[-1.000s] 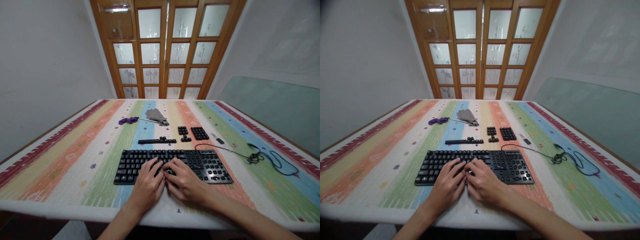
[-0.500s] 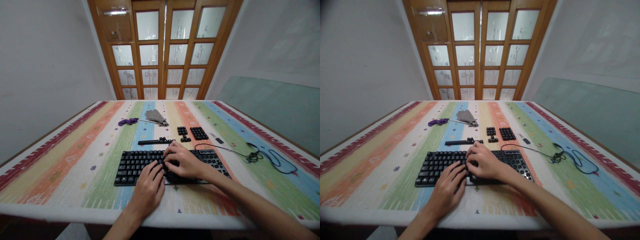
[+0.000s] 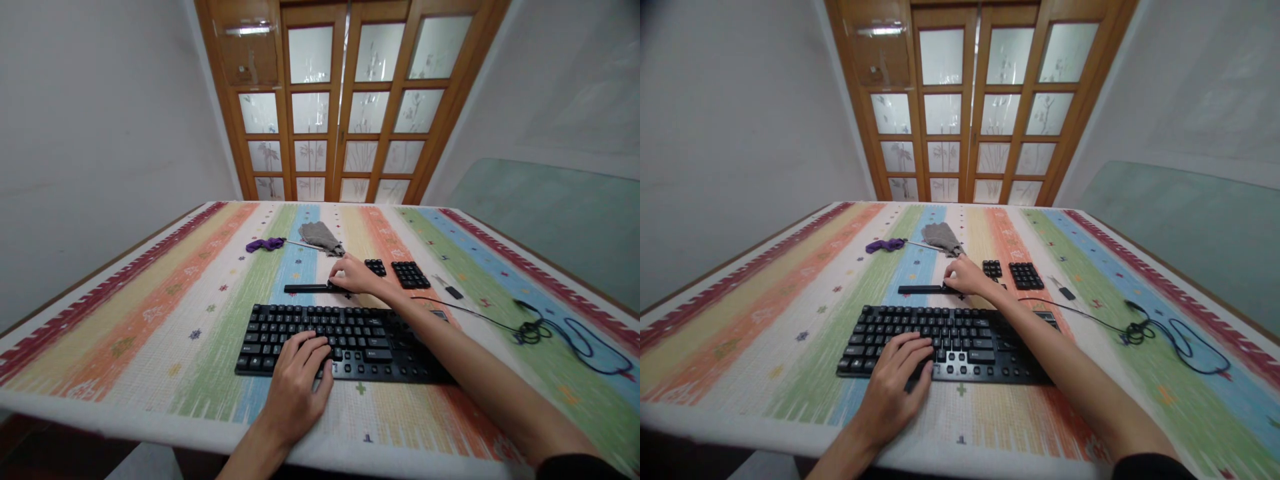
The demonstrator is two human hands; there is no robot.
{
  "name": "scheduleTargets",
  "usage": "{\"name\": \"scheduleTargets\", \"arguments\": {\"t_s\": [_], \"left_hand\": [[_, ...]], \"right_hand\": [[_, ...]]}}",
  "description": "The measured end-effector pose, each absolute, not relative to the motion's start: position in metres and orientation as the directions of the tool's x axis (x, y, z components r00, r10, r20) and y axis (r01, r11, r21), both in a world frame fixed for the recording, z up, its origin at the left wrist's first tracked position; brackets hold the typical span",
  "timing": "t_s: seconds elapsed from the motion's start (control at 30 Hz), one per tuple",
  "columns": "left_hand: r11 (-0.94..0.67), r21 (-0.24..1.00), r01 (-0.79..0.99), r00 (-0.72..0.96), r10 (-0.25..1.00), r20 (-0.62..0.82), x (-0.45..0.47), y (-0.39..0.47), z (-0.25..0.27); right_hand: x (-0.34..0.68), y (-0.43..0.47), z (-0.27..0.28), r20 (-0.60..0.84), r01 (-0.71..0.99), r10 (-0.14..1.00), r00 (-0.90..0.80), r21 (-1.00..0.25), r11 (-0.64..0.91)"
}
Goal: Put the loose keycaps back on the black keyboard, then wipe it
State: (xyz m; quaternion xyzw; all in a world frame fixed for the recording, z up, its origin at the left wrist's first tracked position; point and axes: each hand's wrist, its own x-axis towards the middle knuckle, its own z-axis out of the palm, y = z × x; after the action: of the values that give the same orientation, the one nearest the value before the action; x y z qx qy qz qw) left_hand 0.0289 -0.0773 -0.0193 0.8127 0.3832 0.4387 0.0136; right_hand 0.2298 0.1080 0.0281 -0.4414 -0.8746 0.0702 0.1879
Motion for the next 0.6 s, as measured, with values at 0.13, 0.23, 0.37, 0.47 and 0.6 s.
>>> {"name": "scheduleTargets", "arguments": {"t_s": [0.13,0.23,0.37,0.47,0.6], "left_hand": [[-0.707,0.369,0.603,0.33,0.643,0.692,0.029,-0.077,-0.02],[-0.711,0.369,0.599,0.337,0.642,0.689,0.029,-0.077,-0.02],[-0.711,0.365,0.601,0.335,0.638,0.693,0.029,-0.077,-0.02],[-0.712,0.363,0.601,0.336,0.638,0.693,0.029,-0.076,-0.02],[-0.717,0.37,0.591,0.347,0.64,0.685,0.029,-0.076,-0.02]], "right_hand": [[0.228,0.112,0.026,0.25,0.751,0.803,-0.541,-0.285,0.595],[0.227,0.114,0.023,0.244,0.746,0.799,-0.549,-0.289,0.6],[0.224,0.115,0.02,0.261,0.739,0.797,-0.544,-0.299,0.603],[0.224,0.113,0.024,0.304,0.738,0.8,-0.518,-0.313,0.597],[0.23,0.097,0.037,0.371,0.73,0.795,-0.48,-0.333,0.597]]}}
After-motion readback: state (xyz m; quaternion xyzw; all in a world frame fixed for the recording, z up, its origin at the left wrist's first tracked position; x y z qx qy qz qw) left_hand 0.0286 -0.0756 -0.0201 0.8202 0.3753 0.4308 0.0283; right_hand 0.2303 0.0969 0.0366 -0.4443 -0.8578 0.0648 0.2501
